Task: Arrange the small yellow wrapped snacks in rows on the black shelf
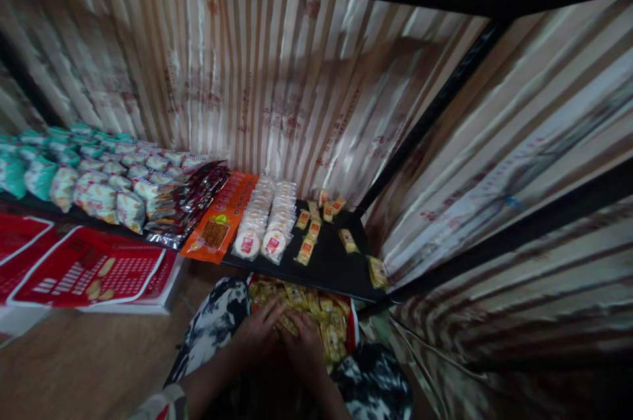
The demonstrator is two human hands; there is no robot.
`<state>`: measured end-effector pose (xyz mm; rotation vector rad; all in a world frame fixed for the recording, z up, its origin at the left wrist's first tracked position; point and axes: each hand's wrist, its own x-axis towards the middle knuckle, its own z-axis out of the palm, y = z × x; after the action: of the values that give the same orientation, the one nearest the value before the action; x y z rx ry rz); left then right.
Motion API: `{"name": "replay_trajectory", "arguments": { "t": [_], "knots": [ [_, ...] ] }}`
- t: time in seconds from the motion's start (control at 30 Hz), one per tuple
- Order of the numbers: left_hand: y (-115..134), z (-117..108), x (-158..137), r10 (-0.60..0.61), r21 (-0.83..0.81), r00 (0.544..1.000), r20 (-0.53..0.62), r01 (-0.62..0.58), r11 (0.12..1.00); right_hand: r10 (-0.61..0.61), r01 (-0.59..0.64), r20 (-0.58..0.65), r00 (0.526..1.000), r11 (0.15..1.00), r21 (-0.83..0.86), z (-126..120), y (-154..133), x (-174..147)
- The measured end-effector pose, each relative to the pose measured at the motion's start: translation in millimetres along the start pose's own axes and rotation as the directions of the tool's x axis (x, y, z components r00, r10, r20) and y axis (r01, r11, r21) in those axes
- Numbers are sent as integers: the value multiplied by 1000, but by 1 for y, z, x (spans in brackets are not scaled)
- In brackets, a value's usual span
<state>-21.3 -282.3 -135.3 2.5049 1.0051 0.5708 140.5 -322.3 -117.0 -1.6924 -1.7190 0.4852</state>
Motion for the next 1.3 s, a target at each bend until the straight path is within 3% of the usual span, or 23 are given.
{"name": "replay_trajectory", "arguments": {
  "t": [0.17, 0.37, 0.5, 0.63, 0.77, 0.97, 1.07, 1.17, 1.23, 1.3],
  "knots": [
    [14, -17, 0, 10, 6, 999, 43, -10, 1000, 42, -54, 87, 995, 989, 136, -9, -11, 3],
    [35, -33, 9, -175, -100, 984, -43, 170, 980, 231, -280, 178, 957, 897, 343, -32, -22, 10],
    [43, -49, 27, -272, -246, 956, -105, 241, 939, 258, -297, 146, 955, 815, 497, -52, -36, 30],
    [44, -65, 52, -391, -466, 912, -121, 295, 834, 288, -301, 134, 948, 680, 668, -63, -46, 54],
    [42, -76, 73, -535, -620, 843, -52, 393, 679, 378, -353, 144, 915, 573, 740, -66, -46, 71],
    [45, -77, 98, -554, -728, 832, -1, 379, 571, 465, -359, 124, 877, 461, 811, -72, -42, 91],
    [46, -76, 113, -614, -785, 790, -16, 370, 497, 503, -369, 136, 853, 398, 840, -71, -39, 101],
    [44, -81, 129, -658, -760, 753, -26, 412, 502, 497, -384, 114, 860, 484, 786, -68, -32, 108],
    [40, -86, 138, -653, -694, 756, -46, 446, 565, 466, -358, 17, 885, 655, 666, -70, -24, 113],
    [36, -93, 146, -600, -616, 796, -82, 433, 658, 365, -260, -153, 918, 848, 463, -78, -17, 119]
  ]
}}
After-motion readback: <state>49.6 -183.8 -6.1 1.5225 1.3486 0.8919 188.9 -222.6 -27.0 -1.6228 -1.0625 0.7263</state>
